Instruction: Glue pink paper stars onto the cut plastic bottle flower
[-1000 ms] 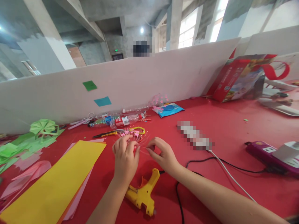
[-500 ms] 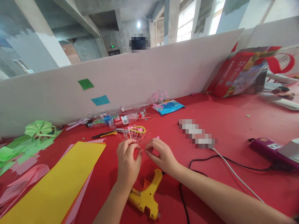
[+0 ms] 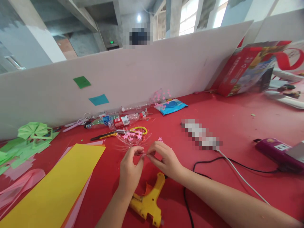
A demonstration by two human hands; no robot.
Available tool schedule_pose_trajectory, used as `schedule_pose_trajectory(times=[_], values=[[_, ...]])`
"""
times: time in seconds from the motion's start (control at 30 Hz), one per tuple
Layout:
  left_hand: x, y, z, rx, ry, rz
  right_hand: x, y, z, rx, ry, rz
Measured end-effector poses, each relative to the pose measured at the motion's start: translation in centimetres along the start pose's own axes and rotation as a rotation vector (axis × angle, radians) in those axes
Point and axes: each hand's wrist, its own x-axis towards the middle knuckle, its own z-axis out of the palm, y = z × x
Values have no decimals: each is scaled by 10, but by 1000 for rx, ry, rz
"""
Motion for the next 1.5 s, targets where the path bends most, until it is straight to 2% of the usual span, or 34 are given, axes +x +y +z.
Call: schedule_pose_trajectory(times=[0.13, 0.43, 0.9, 1.5], values=[[-1, -2, 2, -36, -17, -6, -1, 2, 1, -8, -24, -19], [-4, -2, 4, -50, -35, -9, -2, 6, -3, -252, -58, -269], [-6, -2, 5, 5, -13, 76, -3, 9, 0, -269, -16, -232], [-8, -2, 3, -3, -23, 62, -3, 8, 0, -274, -8, -198]])
